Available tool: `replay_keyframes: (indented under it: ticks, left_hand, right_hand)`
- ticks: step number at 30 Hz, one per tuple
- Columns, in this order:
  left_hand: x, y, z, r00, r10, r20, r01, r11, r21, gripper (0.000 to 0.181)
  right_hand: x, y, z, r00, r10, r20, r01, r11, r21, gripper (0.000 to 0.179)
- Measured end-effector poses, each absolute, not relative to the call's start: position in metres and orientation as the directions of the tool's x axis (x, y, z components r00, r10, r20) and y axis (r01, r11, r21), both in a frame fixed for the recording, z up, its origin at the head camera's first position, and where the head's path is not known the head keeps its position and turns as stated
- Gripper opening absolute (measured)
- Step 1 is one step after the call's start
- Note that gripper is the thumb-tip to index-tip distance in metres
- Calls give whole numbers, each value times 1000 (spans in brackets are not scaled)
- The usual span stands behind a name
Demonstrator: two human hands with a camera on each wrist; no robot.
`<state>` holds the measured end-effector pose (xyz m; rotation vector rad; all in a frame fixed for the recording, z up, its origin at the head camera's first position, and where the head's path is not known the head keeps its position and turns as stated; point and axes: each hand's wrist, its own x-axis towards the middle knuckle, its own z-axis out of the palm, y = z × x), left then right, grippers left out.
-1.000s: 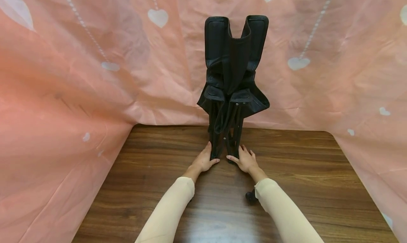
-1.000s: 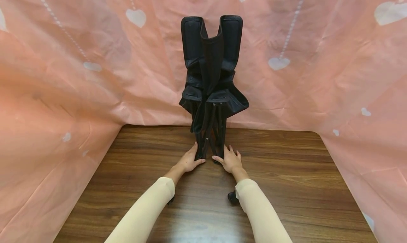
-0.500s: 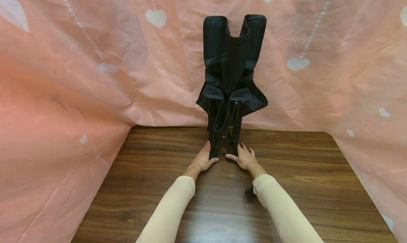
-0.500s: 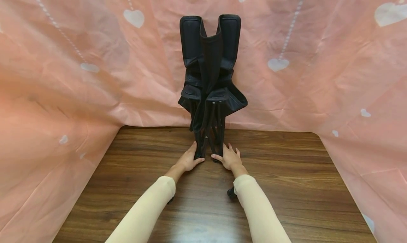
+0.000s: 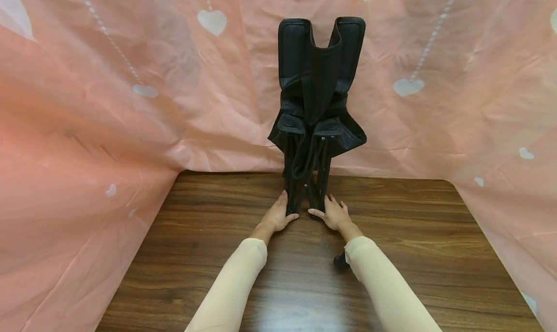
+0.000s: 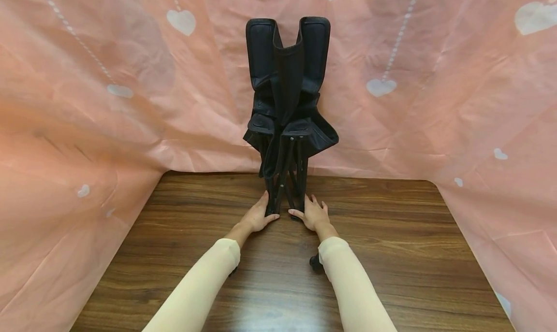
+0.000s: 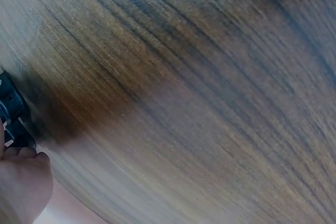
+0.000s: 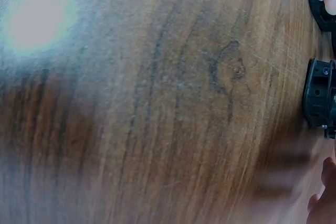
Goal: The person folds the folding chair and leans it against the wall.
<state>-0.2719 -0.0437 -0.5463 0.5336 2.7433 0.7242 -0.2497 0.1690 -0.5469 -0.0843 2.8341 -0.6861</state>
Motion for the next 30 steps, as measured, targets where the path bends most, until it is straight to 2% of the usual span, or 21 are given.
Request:
replay_keyframes:
  ticks: [18, 27, 30]
  left_hand:
    - [-278, -41, -550, -907, 401, -131, 293, 823, 487, 85]
    - [-277, -37, -546, -909, 391, -145, 279, 829, 484, 84]
    - [-277, -37, -547, -913, 382, -144, 268, 826, 495, 84]
  right_hand:
    - [-259, 172, -552, -974, -121, -191, -15, 877, -480, 90]
    - [-259, 175, -551, -973, -128, -190, -11, 856, -517, 103]
    - [-259, 174, -551, -971, -128, -203, -5, 856, -518, 101]
